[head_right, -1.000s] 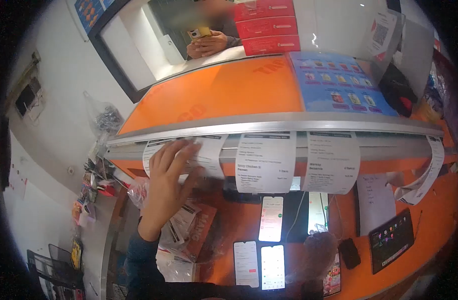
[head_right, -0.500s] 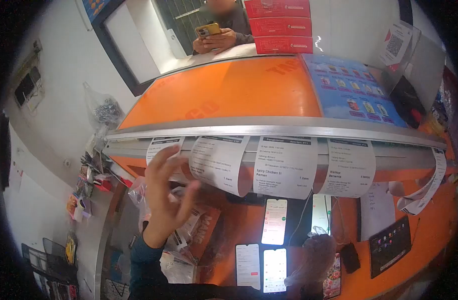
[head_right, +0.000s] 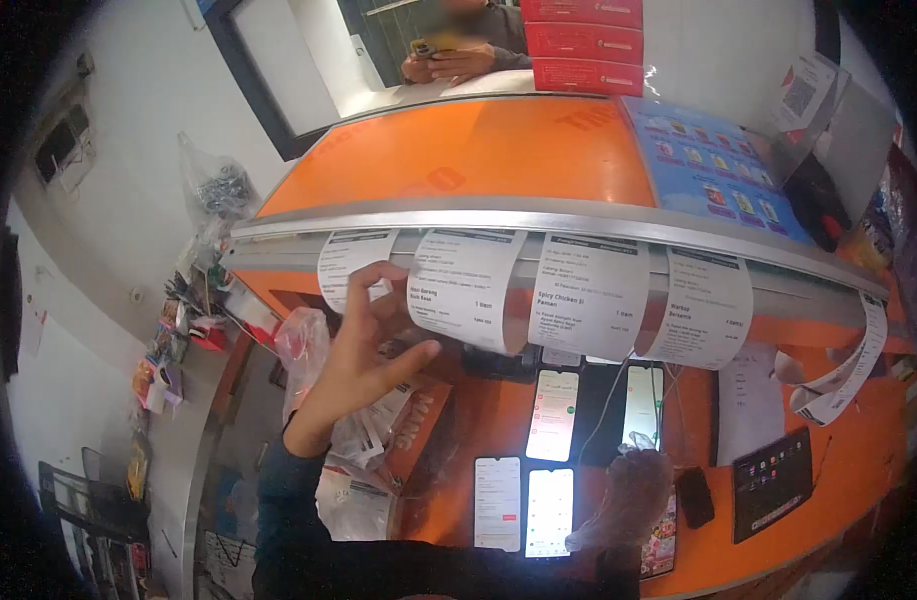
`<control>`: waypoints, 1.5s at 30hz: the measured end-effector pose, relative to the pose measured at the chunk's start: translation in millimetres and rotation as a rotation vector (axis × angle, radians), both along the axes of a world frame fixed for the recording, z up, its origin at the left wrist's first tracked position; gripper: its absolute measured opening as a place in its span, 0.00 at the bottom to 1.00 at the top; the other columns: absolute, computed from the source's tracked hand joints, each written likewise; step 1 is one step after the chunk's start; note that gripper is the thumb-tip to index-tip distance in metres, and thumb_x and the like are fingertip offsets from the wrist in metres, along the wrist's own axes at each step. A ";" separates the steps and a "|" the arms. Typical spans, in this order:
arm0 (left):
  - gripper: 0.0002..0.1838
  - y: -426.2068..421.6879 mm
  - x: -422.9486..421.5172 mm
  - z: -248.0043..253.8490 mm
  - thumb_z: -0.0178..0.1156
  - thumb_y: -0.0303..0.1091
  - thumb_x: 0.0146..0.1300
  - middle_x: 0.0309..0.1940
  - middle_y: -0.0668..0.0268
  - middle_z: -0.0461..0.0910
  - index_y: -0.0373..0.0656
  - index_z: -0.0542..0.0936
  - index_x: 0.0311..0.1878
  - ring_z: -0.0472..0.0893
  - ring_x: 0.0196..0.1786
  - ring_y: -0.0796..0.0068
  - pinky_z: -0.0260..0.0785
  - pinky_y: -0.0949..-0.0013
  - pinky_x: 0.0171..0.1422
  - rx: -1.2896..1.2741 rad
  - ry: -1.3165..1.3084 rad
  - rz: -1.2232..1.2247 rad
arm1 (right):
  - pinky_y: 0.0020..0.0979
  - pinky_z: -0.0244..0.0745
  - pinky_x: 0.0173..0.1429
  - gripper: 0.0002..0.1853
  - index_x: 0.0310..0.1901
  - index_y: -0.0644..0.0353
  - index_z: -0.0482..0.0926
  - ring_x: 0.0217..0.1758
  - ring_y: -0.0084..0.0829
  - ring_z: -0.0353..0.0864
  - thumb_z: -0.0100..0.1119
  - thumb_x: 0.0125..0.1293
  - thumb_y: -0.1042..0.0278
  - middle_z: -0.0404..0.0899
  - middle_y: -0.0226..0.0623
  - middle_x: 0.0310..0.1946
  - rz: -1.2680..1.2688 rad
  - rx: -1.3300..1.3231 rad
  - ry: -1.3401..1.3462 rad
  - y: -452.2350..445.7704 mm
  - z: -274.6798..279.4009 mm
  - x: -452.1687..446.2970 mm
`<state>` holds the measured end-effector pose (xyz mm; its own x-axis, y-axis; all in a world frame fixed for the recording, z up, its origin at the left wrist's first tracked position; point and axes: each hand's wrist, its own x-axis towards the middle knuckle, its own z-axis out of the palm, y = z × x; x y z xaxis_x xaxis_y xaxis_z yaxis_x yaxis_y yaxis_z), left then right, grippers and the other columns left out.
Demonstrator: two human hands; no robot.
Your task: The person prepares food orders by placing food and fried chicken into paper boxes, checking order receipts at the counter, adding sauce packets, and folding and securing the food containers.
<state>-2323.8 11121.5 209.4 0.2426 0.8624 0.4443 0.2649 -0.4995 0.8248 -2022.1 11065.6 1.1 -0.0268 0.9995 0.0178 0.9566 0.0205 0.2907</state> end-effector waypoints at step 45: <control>0.22 270.5 -103.8 55.7 0.46 0.57 0.61 0.53 0.55 0.70 0.61 0.71 0.55 0.68 0.59 0.53 0.57 0.53 0.61 0.097 1.240 0.489 | 0.28 0.68 0.49 0.13 0.45 0.62 0.65 0.43 0.33 0.71 0.49 0.63 0.65 0.69 0.40 0.40 -0.205 0.265 0.874 -65.5 -42.0 24.8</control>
